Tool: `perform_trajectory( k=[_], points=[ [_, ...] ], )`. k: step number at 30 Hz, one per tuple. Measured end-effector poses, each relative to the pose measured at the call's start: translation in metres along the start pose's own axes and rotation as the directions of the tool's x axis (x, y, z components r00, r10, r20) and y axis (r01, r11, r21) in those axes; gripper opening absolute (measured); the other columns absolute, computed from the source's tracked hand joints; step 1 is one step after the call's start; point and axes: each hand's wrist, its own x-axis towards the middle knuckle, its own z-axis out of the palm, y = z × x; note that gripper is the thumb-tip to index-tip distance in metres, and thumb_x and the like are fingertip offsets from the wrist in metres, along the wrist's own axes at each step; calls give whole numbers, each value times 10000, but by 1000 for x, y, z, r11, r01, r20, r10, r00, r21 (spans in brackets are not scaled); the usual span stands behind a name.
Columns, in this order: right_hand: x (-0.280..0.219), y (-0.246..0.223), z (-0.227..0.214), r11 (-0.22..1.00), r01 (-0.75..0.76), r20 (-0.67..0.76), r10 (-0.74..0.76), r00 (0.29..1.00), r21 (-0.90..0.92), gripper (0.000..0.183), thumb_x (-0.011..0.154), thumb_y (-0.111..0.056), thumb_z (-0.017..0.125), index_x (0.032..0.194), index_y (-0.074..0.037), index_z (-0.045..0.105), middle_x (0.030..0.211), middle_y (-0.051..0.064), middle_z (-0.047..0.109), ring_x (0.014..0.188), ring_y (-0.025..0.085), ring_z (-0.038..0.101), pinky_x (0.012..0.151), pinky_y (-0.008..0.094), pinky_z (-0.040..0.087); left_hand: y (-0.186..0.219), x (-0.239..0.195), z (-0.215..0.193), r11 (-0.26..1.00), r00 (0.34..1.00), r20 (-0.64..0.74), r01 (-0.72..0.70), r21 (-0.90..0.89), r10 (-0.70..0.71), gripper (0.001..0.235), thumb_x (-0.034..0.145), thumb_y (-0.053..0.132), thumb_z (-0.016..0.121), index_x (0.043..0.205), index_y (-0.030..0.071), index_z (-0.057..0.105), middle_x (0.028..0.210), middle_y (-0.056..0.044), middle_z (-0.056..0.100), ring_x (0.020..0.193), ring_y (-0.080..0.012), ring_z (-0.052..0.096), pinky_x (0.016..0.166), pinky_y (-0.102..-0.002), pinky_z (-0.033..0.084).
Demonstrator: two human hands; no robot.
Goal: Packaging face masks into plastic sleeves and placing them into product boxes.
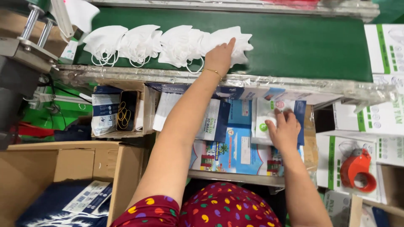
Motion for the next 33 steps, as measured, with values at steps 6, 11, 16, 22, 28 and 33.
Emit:
perform_trajectory(
  k=[6, 11, 16, 22, 28, 33],
  points=[
    [-2, -17, -21, 997, 26, 89, -19, 996, -76, 632, 882, -478, 732, 1378, -95, 646, 1365, 226, 535, 1302, 379, 490, 1055, 589, 326, 20, -4, 2, 975, 963, -253, -33, 219, 90, 1039, 646, 721, 762, 1449, 138, 453, 1246, -217, 627, 1098, -431, 621, 779, -420, 576],
    [-22, -34, -39, 996, 81, -81, -77, 994, 41, 613, 873, -339, 785, 1406, -88, 612, 1474, 224, 487, 1376, 405, 453, 1135, 575, 310, 0, 4, 48, 993, 987, -149, 79, 89, -65, 511, 1018, 195, 675, 1507, 161, 529, 1216, -105, 665, 1067, -343, 659, 866, -472, 555],
    [-21, -43, -57, 856, -18, -51, 52, 997, 516, 608, 874, -185, 755, 1440, -138, 537, 1509, 150, 466, 1408, 346, 464, 1173, 494, 383, 17, -47, 1, 717, 991, -39, 64, -695, -127, 467, 978, 119, 684, 1436, 150, 599, 1247, -92, 707, 1142, -250, 670, 989, -403, 538],
    [-20, -90, -65, 80, -384, 373, 125, 919, 920, 804, 757, 32, 691, 1477, -215, 433, 1481, 102, 513, 1369, 261, 515, 1102, 379, 449, 66, -233, -8, -95, 964, 248, 257, -962, 98, 669, 917, 51, 718, 1517, 46, 422, 1420, -82, 570, 1327, -189, 521, 1151, -375, 410],
    [-66, -88, -29, 573, -336, 441, -49, 896, 747, 531, 939, 3, 720, 1439, -35, 549, 1305, 161, 701, 1195, 260, 674, 1011, 366, 549, 59, -303, -56, 320, 997, -74, -59, -946, -35, 1023, 839, 182, 789, 1621, 95, 135, 1680, -139, 180, 1586, -350, 108, 1287, -510, 72],
    [-79, -98, -10, 636, -212, 438, -221, 871, 742, 822, 737, -25, 801, 1453, 0, 397, 1306, 190, 586, 1197, 272, 597, 967, 374, 504, 53, -295, -75, 854, 901, 304, -122, -505, 308, 1093, 688, 336, 881, 1574, 112, 281, 1665, -183, 154, 1539, -483, 32, 1208, -671, 17]
  ],
)
